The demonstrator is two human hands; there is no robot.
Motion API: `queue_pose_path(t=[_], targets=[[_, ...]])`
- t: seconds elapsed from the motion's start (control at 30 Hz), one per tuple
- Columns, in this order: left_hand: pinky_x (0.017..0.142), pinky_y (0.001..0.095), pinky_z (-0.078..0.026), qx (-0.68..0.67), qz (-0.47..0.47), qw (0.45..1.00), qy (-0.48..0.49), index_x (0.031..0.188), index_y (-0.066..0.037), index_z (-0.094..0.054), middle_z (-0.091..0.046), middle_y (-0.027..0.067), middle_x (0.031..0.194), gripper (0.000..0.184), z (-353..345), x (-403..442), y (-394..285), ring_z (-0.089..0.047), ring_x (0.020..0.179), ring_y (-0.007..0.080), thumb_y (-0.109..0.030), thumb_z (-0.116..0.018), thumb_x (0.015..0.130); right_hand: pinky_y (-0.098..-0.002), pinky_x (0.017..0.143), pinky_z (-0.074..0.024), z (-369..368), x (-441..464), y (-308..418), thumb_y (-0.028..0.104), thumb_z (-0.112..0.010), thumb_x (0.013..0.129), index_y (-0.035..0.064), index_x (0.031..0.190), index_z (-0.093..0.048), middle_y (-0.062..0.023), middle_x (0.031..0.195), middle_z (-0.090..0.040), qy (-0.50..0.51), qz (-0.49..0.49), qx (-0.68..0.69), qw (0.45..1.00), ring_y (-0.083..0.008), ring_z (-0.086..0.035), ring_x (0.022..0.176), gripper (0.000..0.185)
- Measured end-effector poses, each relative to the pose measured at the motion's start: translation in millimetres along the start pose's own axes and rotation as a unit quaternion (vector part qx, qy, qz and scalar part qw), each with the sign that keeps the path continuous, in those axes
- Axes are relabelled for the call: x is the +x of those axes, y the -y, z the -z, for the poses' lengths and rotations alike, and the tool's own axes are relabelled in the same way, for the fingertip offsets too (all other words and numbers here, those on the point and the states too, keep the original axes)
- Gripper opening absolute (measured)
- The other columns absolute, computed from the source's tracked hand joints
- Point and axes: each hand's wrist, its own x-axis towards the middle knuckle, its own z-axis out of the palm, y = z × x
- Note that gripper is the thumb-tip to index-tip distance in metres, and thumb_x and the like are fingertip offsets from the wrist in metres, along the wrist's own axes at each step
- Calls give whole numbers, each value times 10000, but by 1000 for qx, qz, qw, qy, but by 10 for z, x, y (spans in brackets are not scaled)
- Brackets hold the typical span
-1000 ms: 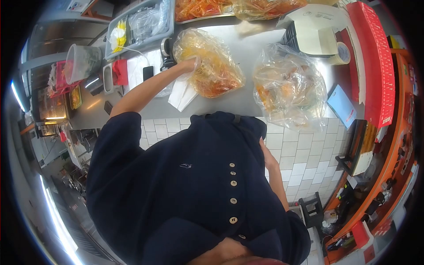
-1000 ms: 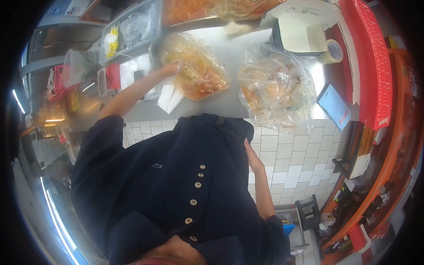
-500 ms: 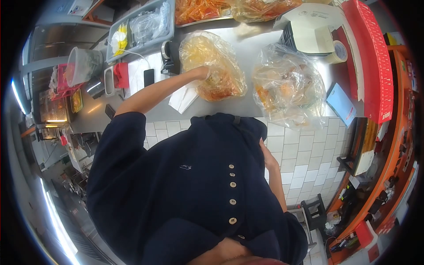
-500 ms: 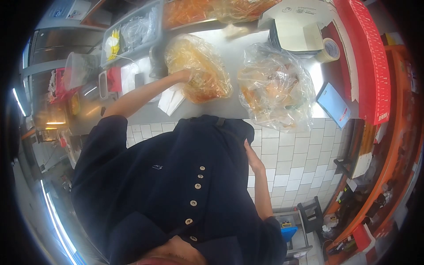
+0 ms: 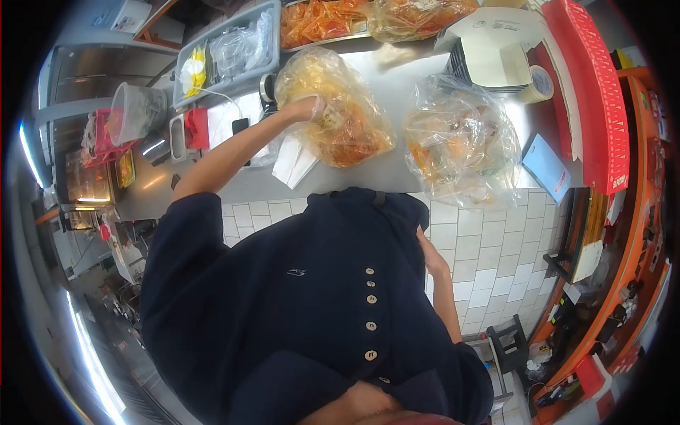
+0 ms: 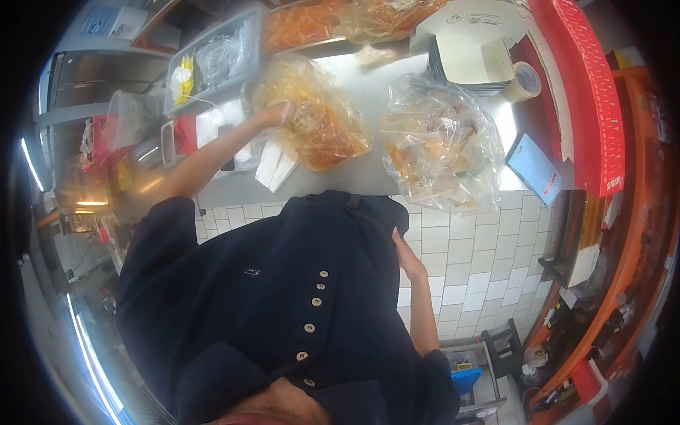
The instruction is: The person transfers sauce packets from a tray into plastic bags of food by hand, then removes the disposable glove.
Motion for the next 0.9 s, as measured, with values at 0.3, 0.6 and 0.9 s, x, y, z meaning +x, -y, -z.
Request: queue_pose_path(t=[0.3,0.6,0.9], targets=[[738,475,-535,-23,122,989,-75,981,18,-733,-704,234,856,277,1140,-522,-354,-698,817,366,-224,-677,859,-686,1209,-219,104,84,-127,897,-344,938,58,1694,-98,-243,1725,-218,-20,-22,-61,998,-466,-215,1578,1157],[883,373,-579,-218,95,955,-177,1257,-40,-702,-757,124,1100,381,1368,-1082,495,-712,978,255,-185,-746,907,-358,732,-391,241,286,-337,899,-375,934,6,1620,-337,-8,888,-456,-47,-25,-65,996,-148,-371,770,1127],[853,332,-634,-527,75,747,-399,1320,-28,-680,-775,109,1108,369,1882,-200,754,-757,901,202,-114,-744,967,-670,1223,-177,110,37,-32,909,-392,915,33,1687,-115,-284,1721,-153,-27,-69,-56,996,-478,-147,1580,1201]])
